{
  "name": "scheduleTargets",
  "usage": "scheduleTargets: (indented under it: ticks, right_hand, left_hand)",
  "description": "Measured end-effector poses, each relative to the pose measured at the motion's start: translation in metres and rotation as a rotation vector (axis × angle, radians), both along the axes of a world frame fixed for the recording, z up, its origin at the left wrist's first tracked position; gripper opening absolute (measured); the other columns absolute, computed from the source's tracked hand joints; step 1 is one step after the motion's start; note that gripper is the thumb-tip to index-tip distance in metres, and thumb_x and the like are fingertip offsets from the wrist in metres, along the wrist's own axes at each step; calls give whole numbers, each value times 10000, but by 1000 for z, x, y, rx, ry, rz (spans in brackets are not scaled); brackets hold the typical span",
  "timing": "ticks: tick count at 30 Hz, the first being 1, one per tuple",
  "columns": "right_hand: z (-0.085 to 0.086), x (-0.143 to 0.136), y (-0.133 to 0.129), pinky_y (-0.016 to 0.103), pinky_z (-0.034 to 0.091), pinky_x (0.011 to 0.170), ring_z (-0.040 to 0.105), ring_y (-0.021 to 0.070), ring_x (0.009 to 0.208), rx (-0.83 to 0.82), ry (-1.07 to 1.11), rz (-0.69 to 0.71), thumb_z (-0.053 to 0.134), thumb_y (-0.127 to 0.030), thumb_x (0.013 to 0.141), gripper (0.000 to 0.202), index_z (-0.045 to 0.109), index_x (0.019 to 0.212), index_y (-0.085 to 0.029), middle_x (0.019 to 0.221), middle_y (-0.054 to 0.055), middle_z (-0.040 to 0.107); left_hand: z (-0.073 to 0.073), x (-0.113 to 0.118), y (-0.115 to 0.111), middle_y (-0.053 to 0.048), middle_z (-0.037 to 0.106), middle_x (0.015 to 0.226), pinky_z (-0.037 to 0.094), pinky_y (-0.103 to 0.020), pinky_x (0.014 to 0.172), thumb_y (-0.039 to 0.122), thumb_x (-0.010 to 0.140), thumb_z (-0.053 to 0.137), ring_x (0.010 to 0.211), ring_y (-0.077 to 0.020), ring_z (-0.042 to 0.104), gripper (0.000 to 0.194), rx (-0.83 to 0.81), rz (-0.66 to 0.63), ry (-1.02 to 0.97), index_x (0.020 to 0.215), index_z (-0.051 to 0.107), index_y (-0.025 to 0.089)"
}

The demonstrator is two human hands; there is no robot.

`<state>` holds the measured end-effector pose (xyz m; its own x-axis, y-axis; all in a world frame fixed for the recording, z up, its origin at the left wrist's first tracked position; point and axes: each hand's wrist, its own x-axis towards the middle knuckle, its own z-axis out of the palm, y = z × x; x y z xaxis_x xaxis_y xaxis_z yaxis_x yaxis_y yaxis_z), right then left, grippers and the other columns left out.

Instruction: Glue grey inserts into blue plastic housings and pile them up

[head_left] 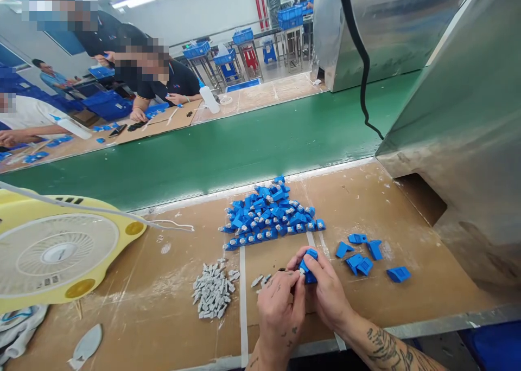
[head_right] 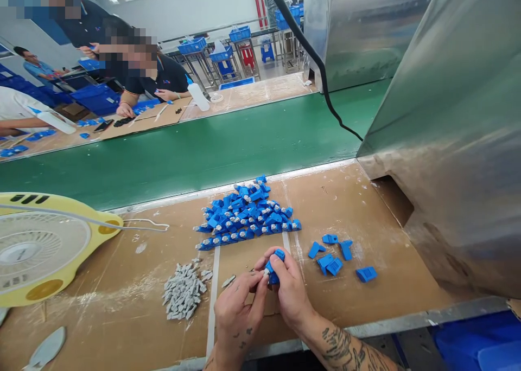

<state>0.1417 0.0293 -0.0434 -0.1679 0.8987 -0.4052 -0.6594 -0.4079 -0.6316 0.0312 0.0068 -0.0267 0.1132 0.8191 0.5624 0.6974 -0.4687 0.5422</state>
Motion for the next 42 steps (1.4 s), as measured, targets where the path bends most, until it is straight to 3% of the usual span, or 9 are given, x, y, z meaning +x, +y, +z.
scheduleTargets:
  ticks: [6, 10, 15, 20, 25, 31, 34, 38, 42]
  right_hand:
    - [-4, 1, 1, 295, 479, 654, 582, 179, 686, 51, -83, 23, 775, -636, 751, 465, 592, 898, -235, 788, 4, 661]
    - [-5, 10, 5, 269, 396, 520, 473, 150, 560, 86, -253, 79, 715, -760, 737, 564, 617, 953, -248, 649, -42, 543]
    - [4, 31, 13, 283, 395, 543, 497, 157, 588, 228, -401, 284, 699, -740, 763, 550, 690, 941, -220, 643, -18, 565]
    - [2, 42, 14, 224, 274, 419, 457, 114, 501, 177, -409, 319, 721, -648, 758, 563, 664, 1086, -194, 690, -15, 607]
    - [-10, 42, 4, 201, 215, 342, 359, 56, 338, 145, -401, 373, 719, -646, 758, 499, 567, 977, -224, 650, -78, 527]
    - [-11, 47, -5, 219, 360, 392, 447, 125, 510, 191, -476, 385, 652, -824, 726, 618, 566, 717, -212, 626, -23, 505]
    - [-13, 54, -3, 294, 477, 521, 514, 171, 570, 248, -595, 299, 658, -822, 722, 625, 612, 622, -206, 629, 19, 553]
    - [-19, 65, -2, 400, 556, 822, 653, 308, 915, 283, -722, 234, 778, -725, 655, 512, 801, 773, -228, 944, 117, 718]
    - [-22, 69, -3, 409, 586, 840, 680, 326, 969, 225, -670, 329, 831, -625, 634, 491, 830, 950, -250, 1021, 124, 743]
  left_hand:
    - [0, -1, 2, -25, 745, 754, 572, -220, 611, 135, 983, 553, 633, -149, 723, 168, -76, 2, 24, 903, 688, 196]
    - [5, -1, 5, -10, 737, 699, 557, -218, 564, 174, 994, 539, 581, -147, 708, 206, -146, -14, -5, 875, 704, 205]
    - [21, -11, 10, -19, 751, 672, 558, -212, 540, 279, 971, 583, 558, -152, 708, 248, -251, 50, -169, 795, 746, 213]
    - [32, -32, 19, -6, 663, 517, 502, -210, 405, 476, 869, 687, 428, -152, 623, 344, -500, 144, -460, 691, 727, 184]
    - [30, -45, 49, 2, 627, 528, 491, -208, 421, 495, 807, 724, 443, -132, 580, 340, -420, 257, -519, 689, 713, 177]
    - [19, -52, 96, -50, 734, 698, 562, -251, 491, 513, 744, 727, 591, -182, 678, 352, -367, 281, -605, 826, 739, 171]
    - [18, -66, 84, -81, 779, 832, 586, -264, 553, 495, 783, 703, 721, -213, 731, 366, -333, 285, -518, 947, 756, 172]
    - [22, -109, 50, -49, 765, 765, 575, -268, 592, 460, 872, 627, 655, -196, 708, 297, -267, 368, -213, 795, 755, 203]
    - [23, -155, 29, -41, 752, 748, 529, -281, 550, 402, 886, 560, 601, -196, 668, 277, -295, 380, 110, 788, 745, 221]
